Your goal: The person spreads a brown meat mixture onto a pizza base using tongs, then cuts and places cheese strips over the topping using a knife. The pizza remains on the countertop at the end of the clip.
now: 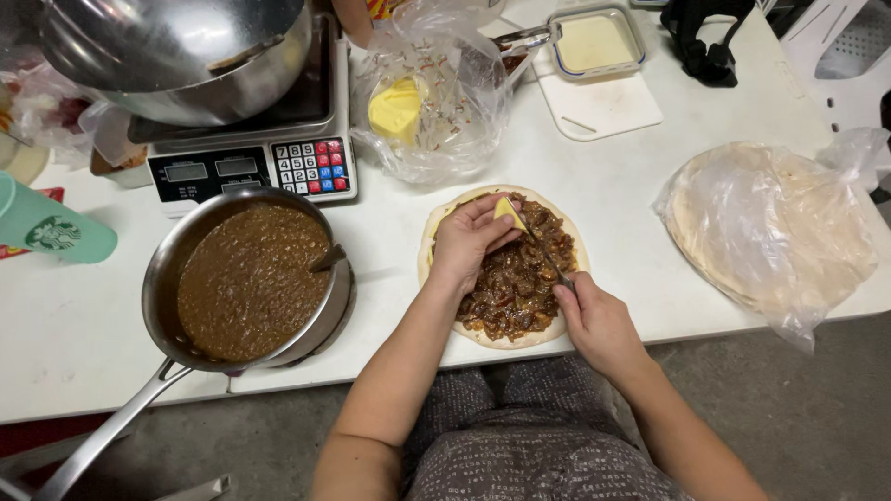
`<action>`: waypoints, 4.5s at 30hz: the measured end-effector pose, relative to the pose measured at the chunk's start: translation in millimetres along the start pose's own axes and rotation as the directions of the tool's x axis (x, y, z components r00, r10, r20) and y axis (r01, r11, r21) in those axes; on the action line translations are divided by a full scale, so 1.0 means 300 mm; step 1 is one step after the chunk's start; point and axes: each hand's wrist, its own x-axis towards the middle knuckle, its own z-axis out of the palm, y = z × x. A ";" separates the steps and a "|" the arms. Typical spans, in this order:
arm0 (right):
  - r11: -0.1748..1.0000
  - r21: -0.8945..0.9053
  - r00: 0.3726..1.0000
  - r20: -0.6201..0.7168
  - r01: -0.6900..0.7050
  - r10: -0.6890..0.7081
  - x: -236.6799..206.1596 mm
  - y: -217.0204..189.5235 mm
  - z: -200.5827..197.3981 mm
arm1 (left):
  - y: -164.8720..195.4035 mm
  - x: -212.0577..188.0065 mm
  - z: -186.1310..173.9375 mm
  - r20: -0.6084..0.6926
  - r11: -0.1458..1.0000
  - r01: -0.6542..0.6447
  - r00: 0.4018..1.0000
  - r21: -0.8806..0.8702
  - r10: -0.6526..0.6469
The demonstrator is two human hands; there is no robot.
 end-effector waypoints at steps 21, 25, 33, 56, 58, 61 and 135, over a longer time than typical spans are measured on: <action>0.986 -0.164 1.000 0.028 0.009 -0.005 0.006 -0.020 0.012 | 0.022 -0.032 0.015 0.047 0.999 -0.016 0.999 -0.028 0.017; 0.971 -0.239 0.998 0.058 -0.013 0.028 0.021 -0.015 0.009 | 0.028 -0.033 0.015 0.083 1.000 -0.011 0.996 -0.026 0.013; 0.948 -0.319 1.000 -0.030 -0.006 -0.004 0.018 -0.013 0.001 | 0.041 -0.044 0.026 0.101 1.000 -0.028 0.995 0.010 0.027; 0.980 0.103 0.980 0.122 -0.171 0.158 -0.113 0.147 -0.092 | 0.384 0.279 -0.120 -0.122 0.158 -0.008 0.591 0.987 0.797; 0.966 0.216 0.980 0.164 -0.144 0.110 -0.099 0.163 -0.081 | 0.323 0.220 -0.045 -0.204 0.468 -0.126 0.780 0.875 0.591; 0.728 0.639 0.939 0.342 -0.250 0.022 -0.075 0.175 -0.056 | 0.216 0.075 0.026 0.035 0.719 -0.272 0.945 0.640 0.326; 0.193 0.860 0.855 0.501 -0.473 -0.136 -0.044 0.121 0.021 | -0.041 -0.061 0.024 0.248 0.944 0.250 0.949 -0.213 -0.196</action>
